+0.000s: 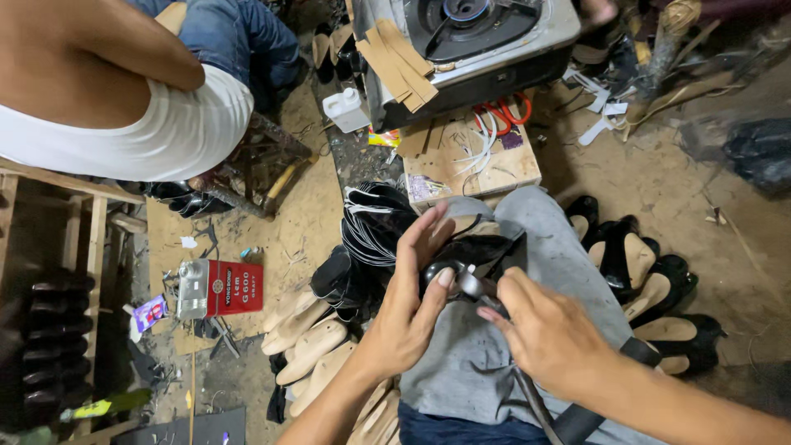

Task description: The person assembles a black shoe by inserting a wooden shoe last into the upper, heating the upper over a gas stove, and using pliers and a hammer to secure the upper to the last. The person repeatedly adjusts the shoe and uses tools to shape and attach the upper.

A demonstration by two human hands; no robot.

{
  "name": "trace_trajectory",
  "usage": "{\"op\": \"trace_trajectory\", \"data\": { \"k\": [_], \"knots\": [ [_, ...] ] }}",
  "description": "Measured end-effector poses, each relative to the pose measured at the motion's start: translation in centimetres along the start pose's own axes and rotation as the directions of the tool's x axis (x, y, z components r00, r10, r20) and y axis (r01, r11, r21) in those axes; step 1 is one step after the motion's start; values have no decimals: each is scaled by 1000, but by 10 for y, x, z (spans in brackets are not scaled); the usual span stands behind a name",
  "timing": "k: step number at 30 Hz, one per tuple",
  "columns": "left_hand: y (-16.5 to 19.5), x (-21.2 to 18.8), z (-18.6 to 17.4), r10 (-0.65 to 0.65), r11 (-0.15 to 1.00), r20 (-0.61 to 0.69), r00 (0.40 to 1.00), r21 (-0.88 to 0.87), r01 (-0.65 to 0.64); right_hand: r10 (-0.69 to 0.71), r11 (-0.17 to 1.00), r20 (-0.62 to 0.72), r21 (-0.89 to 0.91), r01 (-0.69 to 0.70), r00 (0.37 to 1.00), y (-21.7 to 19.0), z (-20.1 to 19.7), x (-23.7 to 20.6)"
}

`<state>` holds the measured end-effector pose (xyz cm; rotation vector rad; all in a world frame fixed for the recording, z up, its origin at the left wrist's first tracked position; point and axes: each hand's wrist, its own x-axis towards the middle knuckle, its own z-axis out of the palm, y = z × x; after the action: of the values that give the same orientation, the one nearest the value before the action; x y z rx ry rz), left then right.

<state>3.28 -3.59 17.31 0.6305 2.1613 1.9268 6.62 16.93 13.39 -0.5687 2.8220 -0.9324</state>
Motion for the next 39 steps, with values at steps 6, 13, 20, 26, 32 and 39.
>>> {"op": "trace_trajectory", "data": {
  "k": [6, 13, 20, 26, 32, 39],
  "knots": [
    [-4, 4, -5, -42, 996, 10, 999, 83, 41, -240, 965, -157, -144, 218, 958, 0, 10, 4],
    [-3, -2, -5, 51, 980, 29, 998, 192, -56, 60, 998, 106, 22, -63, 993, 5, 0, -7],
    [-6, 2, -2, -98, 995, -10, 995, 11, 98, -196, 981, -245, -61, 186, 950, 5, 30, 0],
    [-5, -8, -6, -1, 973, 45, 999, 232, -10, -185, 978, -77, 82, 191, 980, 7, 4, -12],
    [-8, -13, -6, 45, 972, 100, 994, 226, -67, 56, 956, 142, 277, -94, 988, -6, -10, -7],
    [-9, -15, -3, 2, 996, 71, 997, 89, -8, 161, 976, 122, 127, -176, 979, -7, 4, -14]
  ]
}}
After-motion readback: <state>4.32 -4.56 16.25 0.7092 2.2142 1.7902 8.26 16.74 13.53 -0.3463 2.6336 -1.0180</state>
